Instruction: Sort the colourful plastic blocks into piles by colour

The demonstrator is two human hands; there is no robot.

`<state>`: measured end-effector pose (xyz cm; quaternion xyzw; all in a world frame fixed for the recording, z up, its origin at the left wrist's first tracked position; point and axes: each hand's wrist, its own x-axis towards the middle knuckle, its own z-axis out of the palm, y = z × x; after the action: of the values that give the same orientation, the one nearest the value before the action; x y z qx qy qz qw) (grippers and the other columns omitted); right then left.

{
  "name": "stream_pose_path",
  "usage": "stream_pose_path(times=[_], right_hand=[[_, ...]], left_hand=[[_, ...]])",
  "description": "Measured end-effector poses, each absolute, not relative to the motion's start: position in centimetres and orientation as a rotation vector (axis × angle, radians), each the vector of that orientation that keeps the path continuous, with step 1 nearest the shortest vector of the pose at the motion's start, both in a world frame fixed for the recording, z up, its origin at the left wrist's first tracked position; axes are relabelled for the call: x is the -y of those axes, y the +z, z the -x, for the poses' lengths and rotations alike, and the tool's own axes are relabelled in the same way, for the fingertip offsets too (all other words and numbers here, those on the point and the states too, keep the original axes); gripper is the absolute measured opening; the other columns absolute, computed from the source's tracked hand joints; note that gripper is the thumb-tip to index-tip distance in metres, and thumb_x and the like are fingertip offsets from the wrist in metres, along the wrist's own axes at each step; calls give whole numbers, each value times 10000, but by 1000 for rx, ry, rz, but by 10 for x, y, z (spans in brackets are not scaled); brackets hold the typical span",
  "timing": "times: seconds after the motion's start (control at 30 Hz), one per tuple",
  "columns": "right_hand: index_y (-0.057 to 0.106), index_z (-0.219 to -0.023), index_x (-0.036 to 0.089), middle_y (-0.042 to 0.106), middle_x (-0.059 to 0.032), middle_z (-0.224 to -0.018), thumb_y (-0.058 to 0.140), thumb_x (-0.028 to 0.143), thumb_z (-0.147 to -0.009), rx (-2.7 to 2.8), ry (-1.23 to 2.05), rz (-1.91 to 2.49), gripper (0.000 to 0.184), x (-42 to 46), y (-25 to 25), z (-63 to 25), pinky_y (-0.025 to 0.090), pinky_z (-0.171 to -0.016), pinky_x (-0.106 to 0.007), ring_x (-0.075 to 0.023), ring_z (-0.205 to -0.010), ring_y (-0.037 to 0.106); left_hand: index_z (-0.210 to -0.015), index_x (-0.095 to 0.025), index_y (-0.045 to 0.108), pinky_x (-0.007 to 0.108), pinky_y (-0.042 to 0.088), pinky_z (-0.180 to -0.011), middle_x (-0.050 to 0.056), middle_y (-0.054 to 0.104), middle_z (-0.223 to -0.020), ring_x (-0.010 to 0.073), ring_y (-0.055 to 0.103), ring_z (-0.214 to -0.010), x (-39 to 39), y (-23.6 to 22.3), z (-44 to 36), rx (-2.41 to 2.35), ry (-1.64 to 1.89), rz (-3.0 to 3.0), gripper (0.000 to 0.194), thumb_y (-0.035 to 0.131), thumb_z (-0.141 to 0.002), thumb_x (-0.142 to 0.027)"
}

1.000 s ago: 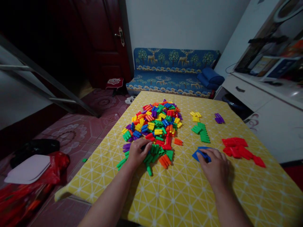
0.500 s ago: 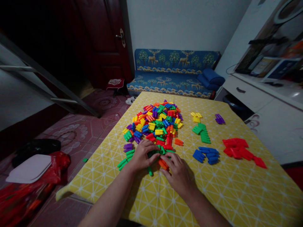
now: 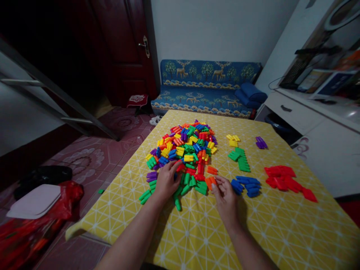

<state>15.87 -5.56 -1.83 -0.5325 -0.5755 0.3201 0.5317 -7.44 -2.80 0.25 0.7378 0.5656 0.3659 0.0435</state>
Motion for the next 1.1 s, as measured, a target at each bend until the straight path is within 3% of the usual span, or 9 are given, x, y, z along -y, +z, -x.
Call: stream_pose_path(times=[0.1,0.33,0.47,0.63,0.73,0.9,1.1], right_hand=[[571,-1151,180,727,-129,-994,556,426,-901,1360,749,1308,351,53,-17,-164,592,-660,-307,-211,-833,728],[699,-1029,201,734,-113,-1016,476,338,-939,1714,300,1545,276,55,11,-179,554,-654,-307,-210,-817,702],[674,-1133,172,720,-105,-1037,537,413,-912,1784,194,1642,354,56,14,-178,504,-554,-286,-180,-706,670],[601,-1260,277,678,-34,-1175,578,392,-903,1891,160,1758,376,60,4,-176,461,-537,-265,-145,-740,670],[632,-1196,272,668,-33,-1194,576,372,-915,1910,105,1704,304,60,2,-176,489,-606,-276,-164,-835,672],[659,-1133,197,684,-77,-1137,554,281,-935,1994,-9,1350,239,55,9,-167,489,-925,-389,-238,-1078,596],[650,-1181,213,688,-67,-1112,659,255,-872,2161,10,1221,313,63,16,-147,470,-893,-393,-241,-1047,574]], left_hand=[[-1166,-225,681,408,516,-838,102,669,-1073,264,634,-994,27,0,75,-1744,1048,-2277,324,590,-858,-191],[-1055,-211,679,352,504,-854,78,682,-1031,221,644,-978,30,5,75,-1679,1202,-2156,188,586,-900,-264],[-1057,-209,647,352,495,-841,76,675,-1020,226,637,-969,31,6,75,-1660,1201,-2139,178,564,-916,-279],[-1027,-197,601,339,471,-823,70,647,-977,219,608,-941,32,6,75,-1650,1261,-2085,143,531,-939,-287],[-996,-195,579,325,457,-792,55,620,-919,202,586,-878,32,7,76,-1649,1318,-2056,130,501,-955,-291],[-983,-192,563,311,441,-772,43,597,-874,194,569,-840,31,7,77,-1669,1352,-2037,145,472,-968,-304],[-965,-193,541,284,427,-714,30,602,-840,181,589,-793,30,7,80,-1705,1404,-1840,205,415,-998,-352]])
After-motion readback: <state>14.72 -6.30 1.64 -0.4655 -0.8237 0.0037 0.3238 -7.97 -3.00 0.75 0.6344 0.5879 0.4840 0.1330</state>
